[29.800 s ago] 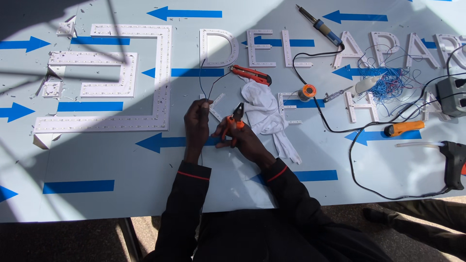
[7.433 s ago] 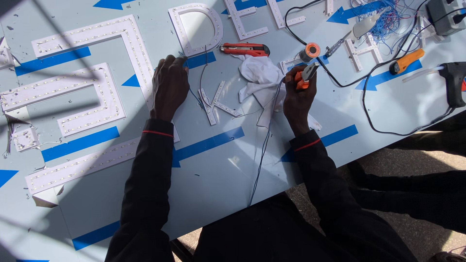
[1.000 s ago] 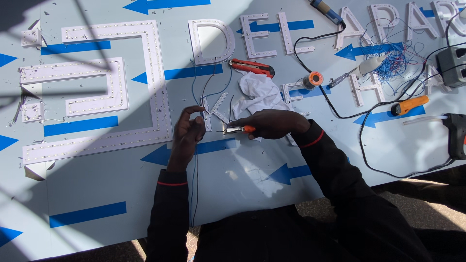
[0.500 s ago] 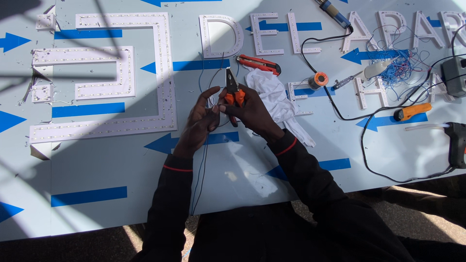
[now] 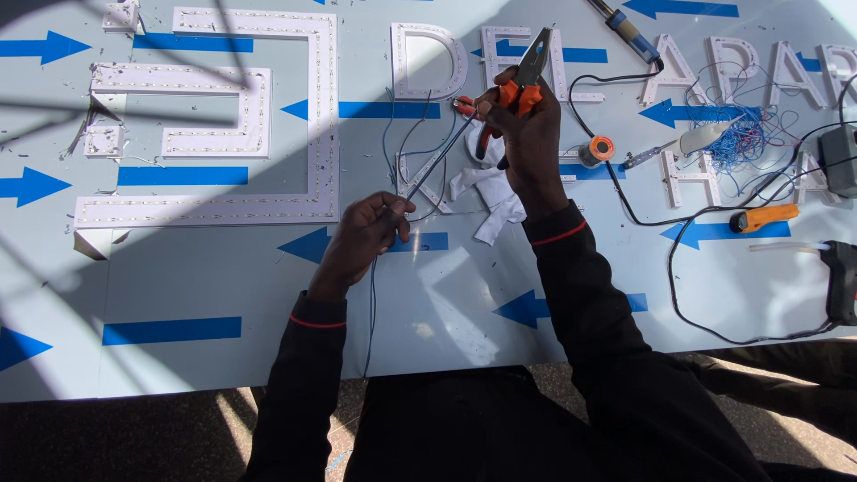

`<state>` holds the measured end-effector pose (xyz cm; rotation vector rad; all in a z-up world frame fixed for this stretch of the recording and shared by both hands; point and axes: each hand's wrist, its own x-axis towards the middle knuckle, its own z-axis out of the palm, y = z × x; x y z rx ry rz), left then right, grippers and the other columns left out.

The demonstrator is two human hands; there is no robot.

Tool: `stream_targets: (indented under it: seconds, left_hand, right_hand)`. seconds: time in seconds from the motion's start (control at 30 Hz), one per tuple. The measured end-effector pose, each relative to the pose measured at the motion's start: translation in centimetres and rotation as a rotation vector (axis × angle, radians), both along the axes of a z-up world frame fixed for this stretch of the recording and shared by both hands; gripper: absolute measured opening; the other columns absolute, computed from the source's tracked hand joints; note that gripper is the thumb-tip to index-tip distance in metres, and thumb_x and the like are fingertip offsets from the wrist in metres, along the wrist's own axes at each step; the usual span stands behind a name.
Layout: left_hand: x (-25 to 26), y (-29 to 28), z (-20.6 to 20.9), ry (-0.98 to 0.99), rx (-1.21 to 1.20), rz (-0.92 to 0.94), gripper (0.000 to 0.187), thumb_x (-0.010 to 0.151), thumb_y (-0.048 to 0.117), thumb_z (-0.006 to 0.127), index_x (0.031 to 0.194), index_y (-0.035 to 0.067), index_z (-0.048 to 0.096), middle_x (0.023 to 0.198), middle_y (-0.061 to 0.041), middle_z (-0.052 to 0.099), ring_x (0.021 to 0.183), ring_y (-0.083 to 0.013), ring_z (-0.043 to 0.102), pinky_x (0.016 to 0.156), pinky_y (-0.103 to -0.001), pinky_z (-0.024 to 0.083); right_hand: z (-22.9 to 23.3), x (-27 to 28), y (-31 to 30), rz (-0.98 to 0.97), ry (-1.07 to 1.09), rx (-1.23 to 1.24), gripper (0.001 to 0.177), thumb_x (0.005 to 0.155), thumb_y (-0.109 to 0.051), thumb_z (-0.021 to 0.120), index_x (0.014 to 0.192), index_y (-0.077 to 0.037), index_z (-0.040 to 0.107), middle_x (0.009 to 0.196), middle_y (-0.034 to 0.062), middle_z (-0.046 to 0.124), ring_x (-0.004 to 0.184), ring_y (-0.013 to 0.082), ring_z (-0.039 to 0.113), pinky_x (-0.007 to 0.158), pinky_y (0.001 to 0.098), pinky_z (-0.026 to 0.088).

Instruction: The person strips the insulation from multiple wires using wire strippers. They repeatedly hold the wire, position the tool, and pull to remove the outer layer, then place the stripped wire on the table.

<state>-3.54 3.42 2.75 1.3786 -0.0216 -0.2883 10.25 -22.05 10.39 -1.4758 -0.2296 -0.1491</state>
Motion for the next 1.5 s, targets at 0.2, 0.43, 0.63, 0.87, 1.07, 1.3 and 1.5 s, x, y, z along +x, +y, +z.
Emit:
stream_targets:
  seconds: [0.2,0.43,0.63,0.87,1.07,1.3,1.5]
  left_hand:
    - [-0.4,0.2,-0.3,-0.043,0.065,-0.058,0.022,0.117,0.014,0.059,0.129,0.003,0.075,0.096,-0.013,0.084,0.06,-0.01,0.057,0.057,-0.022,0.05]
    - [0.5,-0.4,-2.0,0.019,-0.123,0.14,0.02,0.116,0.014,0.059,0.124,0.006,0.075,0.079,-0.005,0.069,0.064,-0.0107,0.053,0.057,-0.025,0.04]
    - [2.3,-0.5,0.1,-0.103,-0.442,0.411,0.026,0.118,0.006,0.047,0.138,0.002,0.064,0.08,-0.006,0.064,0.053,-0.0017,0.047,0.056,-0.016,0.039]
    - [4.2,-1.6,0.3,-0.193,-0.296,0.199,0.043,0.113,0.009,0.044,0.151,-0.001,0.063,0.083,-0.008,0.063,0.059,-0.0036,0.049,0.058,-0.018,0.04]
    - [4.3,-2.0,1.5,-0.296,-0.13,0.066,0.057,0.112,0.006,0.046,0.169,-0.002,0.04,0.088,-0.014,0.069,0.062,-0.0105,0.057,0.063,-0.024,0.045]
    - [5.0,-2.9,1.4,-0.314,0.135,0.023,0.068,0.111,-0.012,0.045,0.173,-0.003,0.018,0.093,-0.025,0.077,0.055,-0.018,0.067,0.059,-0.029,0.05]
    - [5.3,-1.9,-0.2,-0.209,0.233,0.04,0.056,0.118,0.005,0.053,0.168,-0.004,0.029,0.099,-0.025,0.083,0.06,-0.0191,0.076,0.058,-0.029,0.053]
  right_hand:
    - [-0.4,-0.3,-0.3,-0.043,-0.011,-0.007,0.034,0.098,-0.003,0.082,0.125,-0.013,0.064,0.098,0.0062,0.078,0.096,0.0233,0.08,0.106,0.0524,0.067]
    - [-2.5,0.3,-1.7,-0.057,0.191,-0.154,0.033,0.103,-0.019,0.081,0.131,-0.013,0.065,0.107,0.0101,0.079,0.098,0.025,0.078,0.084,0.0383,0.061]
    - [-3.2,-3.2,-1.0,0.274,0.18,-0.136,0.047,0.114,-0.027,0.075,0.151,-0.007,0.054,0.138,0.0215,0.078,0.125,0.0328,0.077,0.092,0.0431,0.049]
    - [-2.5,-6.7,1.1,0.551,0.181,-0.86,0.044,0.112,-0.008,0.071,0.152,0.0,0.056,0.129,0.0334,0.076,0.108,0.0499,0.081,0.095,0.056,0.062]
    - [-2.6,-6.6,1.1,0.541,0.15,-0.889,0.045,0.112,-0.007,0.071,0.154,-0.005,0.055,0.132,0.0313,0.077,0.113,0.0501,0.081,0.096,0.059,0.064]
    - [-5.2,-5.7,1.5,0.523,-0.005,-0.825,0.045,0.109,0.0,0.07,0.151,-0.004,0.056,0.131,0.0342,0.071,0.107,0.0512,0.078,0.084,0.0518,0.065]
    - [-6.8,-5.8,1.6,0.472,-0.033,-0.892,0.046,0.107,0.001,0.07,0.151,-0.007,0.059,0.129,0.0272,0.074,0.107,0.0437,0.078,0.086,0.047,0.064]
